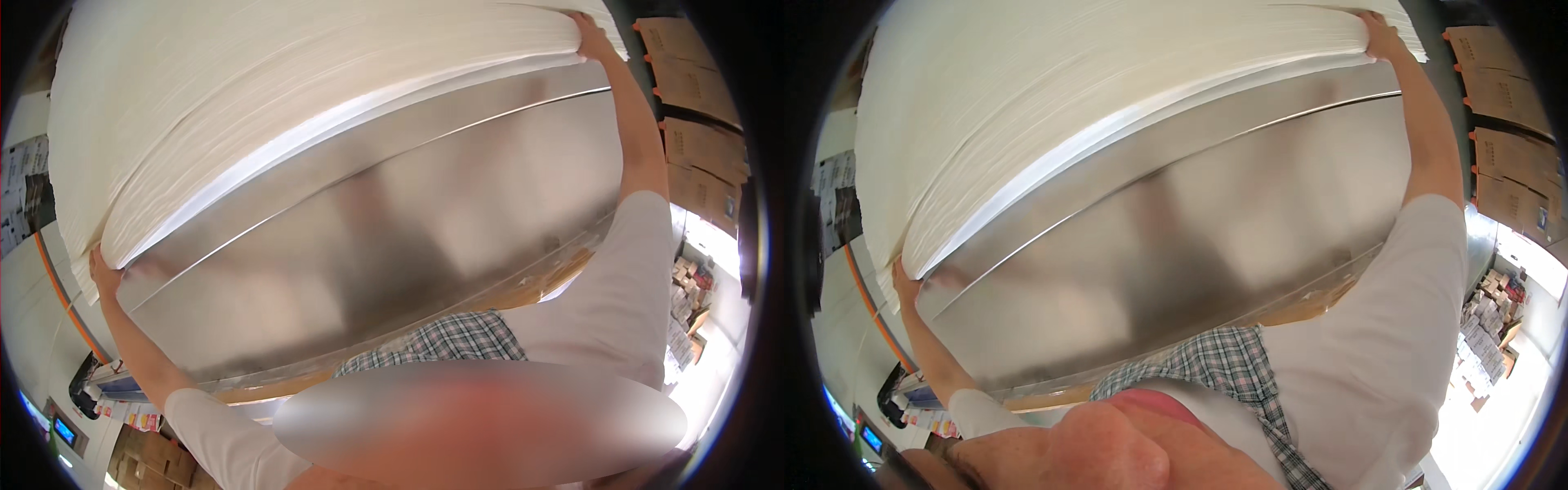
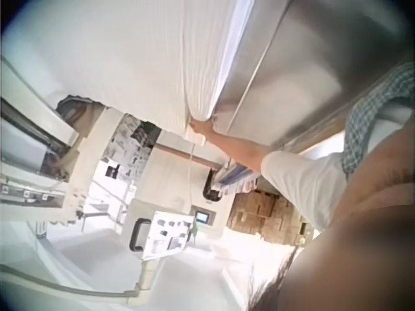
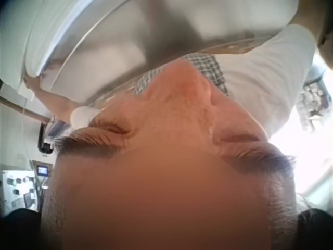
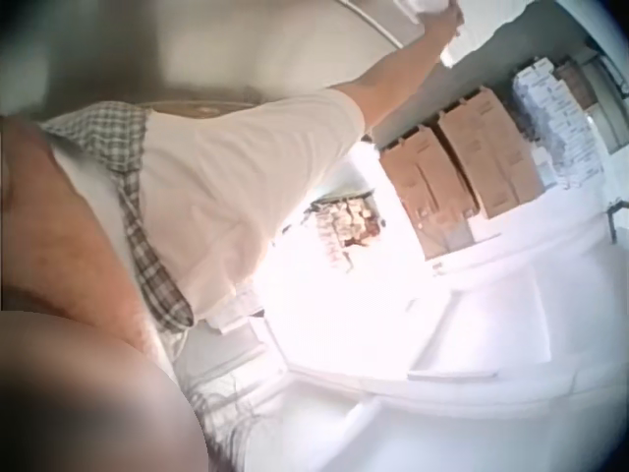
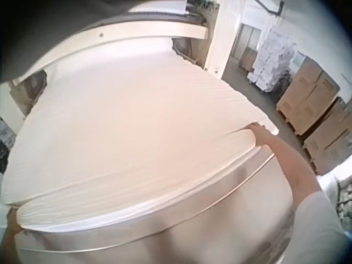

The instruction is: Aligning and moving large sheets of paper from a stack into an industrial machine.

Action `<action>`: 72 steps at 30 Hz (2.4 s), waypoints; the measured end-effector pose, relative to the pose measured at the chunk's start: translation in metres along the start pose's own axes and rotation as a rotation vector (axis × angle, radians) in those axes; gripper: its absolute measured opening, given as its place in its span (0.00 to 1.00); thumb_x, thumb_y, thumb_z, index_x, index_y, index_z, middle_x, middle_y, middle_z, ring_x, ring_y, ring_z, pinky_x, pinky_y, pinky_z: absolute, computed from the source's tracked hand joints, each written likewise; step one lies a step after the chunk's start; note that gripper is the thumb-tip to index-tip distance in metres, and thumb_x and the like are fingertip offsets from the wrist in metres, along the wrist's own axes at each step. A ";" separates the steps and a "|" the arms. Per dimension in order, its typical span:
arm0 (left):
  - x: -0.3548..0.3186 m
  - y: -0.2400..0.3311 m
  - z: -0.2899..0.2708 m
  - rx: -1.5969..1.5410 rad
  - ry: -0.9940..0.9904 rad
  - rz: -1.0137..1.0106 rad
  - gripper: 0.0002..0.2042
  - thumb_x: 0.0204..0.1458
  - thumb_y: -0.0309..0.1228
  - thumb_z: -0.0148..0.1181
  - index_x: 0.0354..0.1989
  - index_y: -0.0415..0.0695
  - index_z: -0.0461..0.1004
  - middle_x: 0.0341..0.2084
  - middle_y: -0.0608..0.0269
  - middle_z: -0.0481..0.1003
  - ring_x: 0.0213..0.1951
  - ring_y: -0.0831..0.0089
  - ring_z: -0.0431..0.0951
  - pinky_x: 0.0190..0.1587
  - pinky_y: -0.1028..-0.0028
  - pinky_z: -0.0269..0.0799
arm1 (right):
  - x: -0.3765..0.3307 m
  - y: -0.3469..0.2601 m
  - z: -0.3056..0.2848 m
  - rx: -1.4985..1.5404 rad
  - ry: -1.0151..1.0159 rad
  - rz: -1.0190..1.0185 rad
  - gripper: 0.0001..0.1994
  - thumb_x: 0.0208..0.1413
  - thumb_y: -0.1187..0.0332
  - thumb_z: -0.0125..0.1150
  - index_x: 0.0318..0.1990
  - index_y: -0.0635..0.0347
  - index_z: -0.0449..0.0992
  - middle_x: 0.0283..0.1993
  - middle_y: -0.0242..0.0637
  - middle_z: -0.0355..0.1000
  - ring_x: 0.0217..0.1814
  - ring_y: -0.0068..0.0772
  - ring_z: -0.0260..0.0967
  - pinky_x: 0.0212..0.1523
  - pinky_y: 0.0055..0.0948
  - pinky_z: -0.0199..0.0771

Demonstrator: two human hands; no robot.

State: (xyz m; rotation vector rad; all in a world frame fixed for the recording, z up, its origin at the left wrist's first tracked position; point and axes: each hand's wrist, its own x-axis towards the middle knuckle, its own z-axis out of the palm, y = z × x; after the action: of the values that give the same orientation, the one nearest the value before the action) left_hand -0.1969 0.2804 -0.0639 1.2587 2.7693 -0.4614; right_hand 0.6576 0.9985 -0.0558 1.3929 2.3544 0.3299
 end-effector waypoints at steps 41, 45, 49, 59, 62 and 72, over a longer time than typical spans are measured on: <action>-0.379 0.017 0.014 -0.153 0.154 -0.204 0.28 0.36 0.29 0.60 0.51 0.57 0.65 0.55 0.50 0.58 0.58 0.54 0.55 0.60 0.59 0.47 | -0.389 0.023 0.078 0.310 0.262 -0.009 0.29 0.42 0.83 0.47 0.54 0.46 0.62 0.62 0.46 0.51 0.65 0.48 0.46 0.63 0.43 0.42; -0.354 -0.008 0.010 -0.084 -0.014 -0.092 0.32 0.30 0.29 0.63 0.51 0.56 0.64 0.54 0.53 0.61 0.57 0.54 0.56 0.59 0.59 0.50 | -0.371 0.049 0.074 0.235 0.097 -0.029 0.27 0.41 0.82 0.48 0.53 0.48 0.63 0.60 0.47 0.53 0.64 0.48 0.48 0.62 0.41 0.46; -0.297 -0.017 -0.014 -0.082 -0.569 -0.119 0.39 0.20 0.24 0.63 0.53 0.54 0.64 0.51 0.51 0.63 0.54 0.51 0.62 0.55 0.62 0.59 | -0.309 0.064 0.039 0.131 -0.213 -0.217 0.26 0.40 0.81 0.49 0.51 0.51 0.63 0.56 0.44 0.59 0.59 0.49 0.56 0.56 0.38 0.59; -0.140 0.050 0.008 -0.121 -0.596 -0.017 0.22 0.38 0.22 0.44 0.46 0.46 0.70 0.42 0.48 0.72 0.47 0.54 0.70 0.50 0.64 0.64 | -0.160 0.104 0.114 -0.196 -0.803 -0.339 0.22 0.39 0.81 0.52 0.47 0.59 0.67 0.43 0.49 0.70 0.48 0.47 0.67 0.46 0.38 0.66; -0.183 0.089 -0.026 -0.111 -0.600 -0.024 0.19 0.41 0.23 0.45 0.44 0.48 0.70 0.41 0.50 0.72 0.47 0.54 0.70 0.50 0.63 0.64 | -0.182 0.130 0.130 0.034 -0.703 -0.201 0.19 0.43 0.79 0.49 0.46 0.57 0.69 0.44 0.51 0.70 0.49 0.45 0.67 0.49 0.37 0.64; -0.322 0.179 -0.076 -0.859 0.457 0.020 0.11 0.42 0.20 0.51 0.35 0.44 0.73 0.36 0.60 0.73 0.44 0.61 0.70 0.45 0.65 0.66 | -0.232 0.012 0.043 0.896 0.288 0.079 0.16 0.53 0.67 0.54 0.49 0.62 0.69 0.41 0.37 0.71 0.39 0.26 0.69 0.40 0.25 0.69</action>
State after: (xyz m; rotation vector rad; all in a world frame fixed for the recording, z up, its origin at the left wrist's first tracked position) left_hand 0.1554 0.1804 0.0233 1.2227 2.7002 1.0329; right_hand 0.7869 0.8011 -0.0417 1.9003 2.8337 -0.6376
